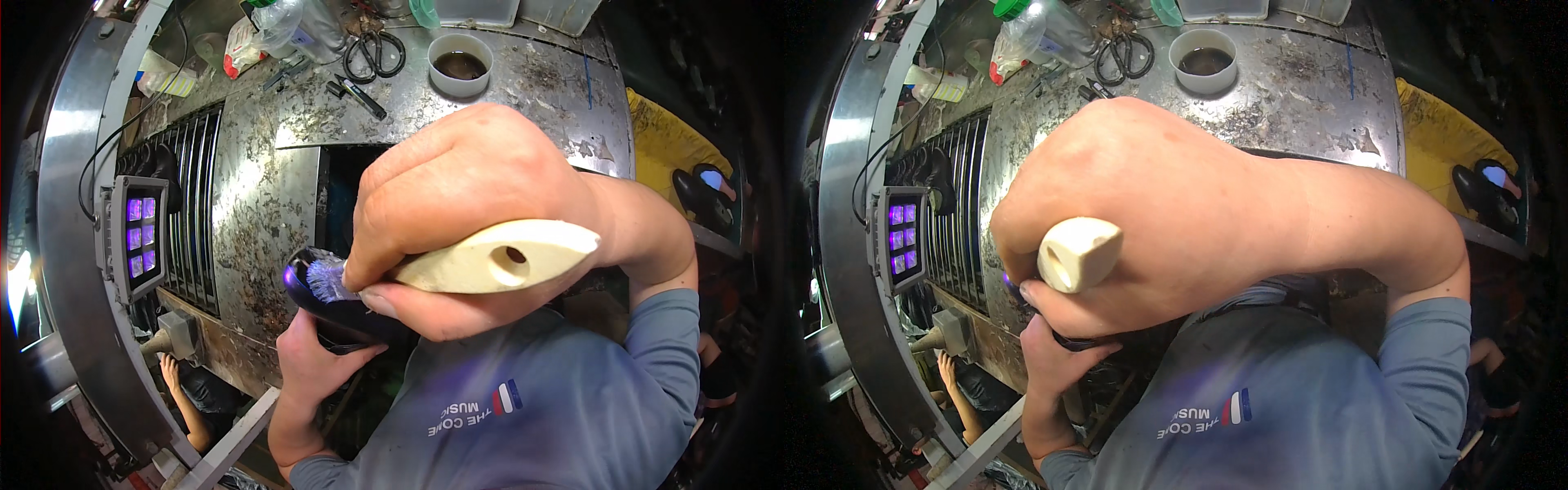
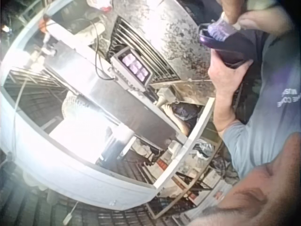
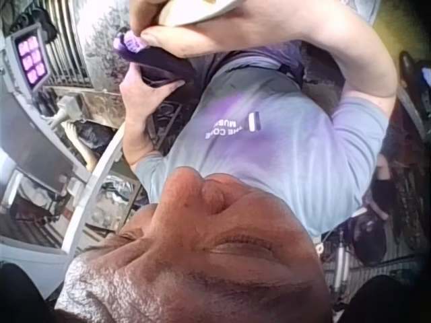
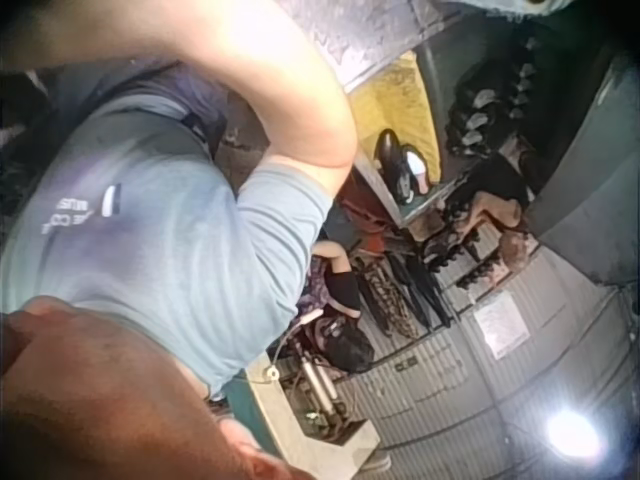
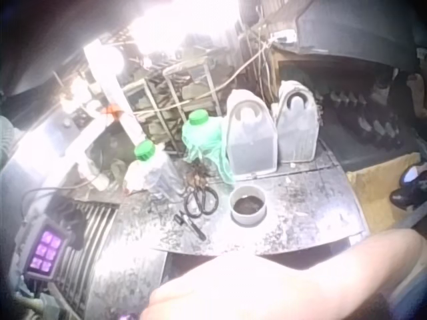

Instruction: The person paints the sole of a black shoe with a purple substance using a small brush. They repeatedly dip the brush into a small container of the substance and apply it to the shoe's sole, focusing on the edges and surface. The person handles the shoe with their left hand while painting with their right hand.

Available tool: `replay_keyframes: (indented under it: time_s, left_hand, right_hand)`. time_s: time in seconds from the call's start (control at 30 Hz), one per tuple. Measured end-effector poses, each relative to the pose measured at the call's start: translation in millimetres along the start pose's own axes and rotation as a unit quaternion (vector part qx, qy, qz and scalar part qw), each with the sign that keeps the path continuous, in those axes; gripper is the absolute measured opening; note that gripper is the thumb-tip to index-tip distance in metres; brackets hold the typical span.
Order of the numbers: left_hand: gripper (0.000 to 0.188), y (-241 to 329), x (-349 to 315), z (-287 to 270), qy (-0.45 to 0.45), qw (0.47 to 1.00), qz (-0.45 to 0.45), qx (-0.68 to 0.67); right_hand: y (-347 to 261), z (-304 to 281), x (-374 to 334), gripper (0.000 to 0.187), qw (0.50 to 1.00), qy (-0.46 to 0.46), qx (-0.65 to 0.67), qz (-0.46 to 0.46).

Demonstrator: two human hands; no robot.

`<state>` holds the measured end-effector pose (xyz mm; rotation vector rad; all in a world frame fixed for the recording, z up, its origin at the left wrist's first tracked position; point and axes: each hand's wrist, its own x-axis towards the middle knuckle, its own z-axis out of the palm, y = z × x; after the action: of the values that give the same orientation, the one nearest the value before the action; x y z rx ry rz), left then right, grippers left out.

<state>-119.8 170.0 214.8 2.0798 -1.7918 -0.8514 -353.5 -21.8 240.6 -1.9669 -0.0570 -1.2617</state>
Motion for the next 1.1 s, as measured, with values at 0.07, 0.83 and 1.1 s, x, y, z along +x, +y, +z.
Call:
replay_keyframes:
  time_s: [0.07,0.83,1.1]
  left_hand:
    - [0.085,0,1,-1,-0.007,0.999,0.013,-0.030]
    - [0.080,-11,2,9,-0.107,0.828,-0.126,-0.536]
    - [0.075,-10,7,14,-0.118,0.783,-0.130,-0.597]
  right_hand:
    - [4,3,-1,0.007,1.000,0.002,0.000,-0.004]
    - [12,21,-22,0.009,0.995,-0.053,0.029,0.082]
    - [10,23,-31,0.007,0.990,-0.083,0.029,0.113]
